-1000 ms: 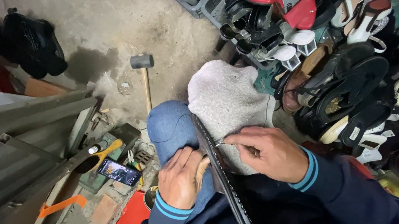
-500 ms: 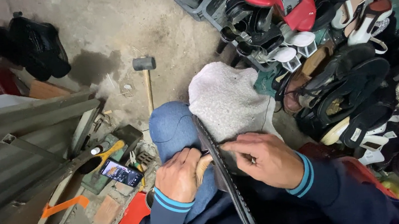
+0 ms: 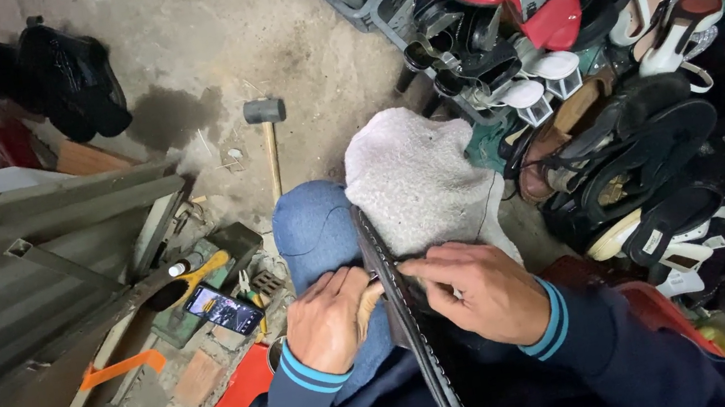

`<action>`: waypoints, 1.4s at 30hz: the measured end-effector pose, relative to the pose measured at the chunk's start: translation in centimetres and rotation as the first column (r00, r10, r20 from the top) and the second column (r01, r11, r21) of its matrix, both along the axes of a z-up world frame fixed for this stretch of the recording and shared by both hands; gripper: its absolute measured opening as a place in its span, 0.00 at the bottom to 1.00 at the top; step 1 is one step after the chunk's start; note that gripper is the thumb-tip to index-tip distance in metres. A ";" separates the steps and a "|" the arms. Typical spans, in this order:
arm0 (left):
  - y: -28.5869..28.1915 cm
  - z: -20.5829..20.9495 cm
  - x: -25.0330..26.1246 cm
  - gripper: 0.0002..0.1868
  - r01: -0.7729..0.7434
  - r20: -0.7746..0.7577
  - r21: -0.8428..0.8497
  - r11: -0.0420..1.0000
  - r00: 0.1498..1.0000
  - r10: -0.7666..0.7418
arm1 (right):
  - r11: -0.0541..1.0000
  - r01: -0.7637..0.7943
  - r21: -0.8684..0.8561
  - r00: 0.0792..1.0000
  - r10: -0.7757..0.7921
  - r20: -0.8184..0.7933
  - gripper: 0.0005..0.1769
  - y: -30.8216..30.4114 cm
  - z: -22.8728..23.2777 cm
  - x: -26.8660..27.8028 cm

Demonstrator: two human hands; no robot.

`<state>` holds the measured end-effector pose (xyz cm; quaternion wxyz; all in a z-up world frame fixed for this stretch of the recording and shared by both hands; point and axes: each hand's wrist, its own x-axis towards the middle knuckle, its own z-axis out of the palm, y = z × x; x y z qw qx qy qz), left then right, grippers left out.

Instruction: The person sits on the floor and sews a brown sandal using a needle and thread. They repeatedly push the needle through the sole and pull the thread to secure the stitching, occasionally adjusting the sandal's position on their lap.

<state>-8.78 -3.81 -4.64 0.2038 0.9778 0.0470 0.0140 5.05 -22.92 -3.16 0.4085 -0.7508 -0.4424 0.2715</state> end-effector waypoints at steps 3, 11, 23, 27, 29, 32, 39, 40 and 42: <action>-0.1 -1.4 -1.2 0.21 -0.058 -0.092 0.018 0.998 0.994 0.060 | 0.999 -0.033 -0.010 0.999 0.033 0.025 0.17 0.3 0.0 -0.1; -0.3 -1.8 -2.4 0.26 -0.222 -0.069 0.092 0.971 0.971 0.229 | 0.999 -0.030 -0.015 1.000 0.030 0.004 0.17 1.0 0.2 -0.2; 1.1 -2.5 -8.8 0.25 -0.535 -0.237 0.121 0.836 0.802 0.548 | 0.998 0.003 -0.070 0.999 -0.005 -0.032 0.19 -0.2 1.4 0.0; -0.4 -1.7 -7.8 0.29 -0.559 -0.142 0.122 0.820 0.808 0.572 | 0.987 0.064 -0.146 0.991 -0.046 0.125 0.28 -0.1 2.9 -1.5; -0.9 -0.9 -6.9 0.29 -0.572 -0.106 0.133 0.810 0.804 0.585 | 0.996 0.065 -0.063 0.979 -0.051 0.197 0.28 0.7 5.1 -2.8; -1.9 -0.1 -6.1 0.29 -0.594 -0.053 0.169 0.786 0.791 0.609 | 0.997 -0.041 0.067 0.972 0.024 0.235 0.29 1.3 6.9 -5.2; -3.6 0.3 -5.5 0.18 -0.590 -0.024 0.110 0.800 0.803 0.596 | 0.962 -0.253 -0.102 0.934 0.270 0.235 0.35 0.6 6.0 -8.0; -3.7 0.3 -5.4 0.18 -0.597 -0.020 0.105 0.795 0.798 0.602 | 0.960 -0.260 -0.105 0.930 0.278 0.240 0.35 0.1 5.8 -7.9; -4.0 0.3 -5.3 0.12 -0.529 -0.087 0.035 0.848 0.844 0.530 | 0.982 -0.168 -0.084 0.917 0.187 0.353 0.32 -0.8 5.6 -7.8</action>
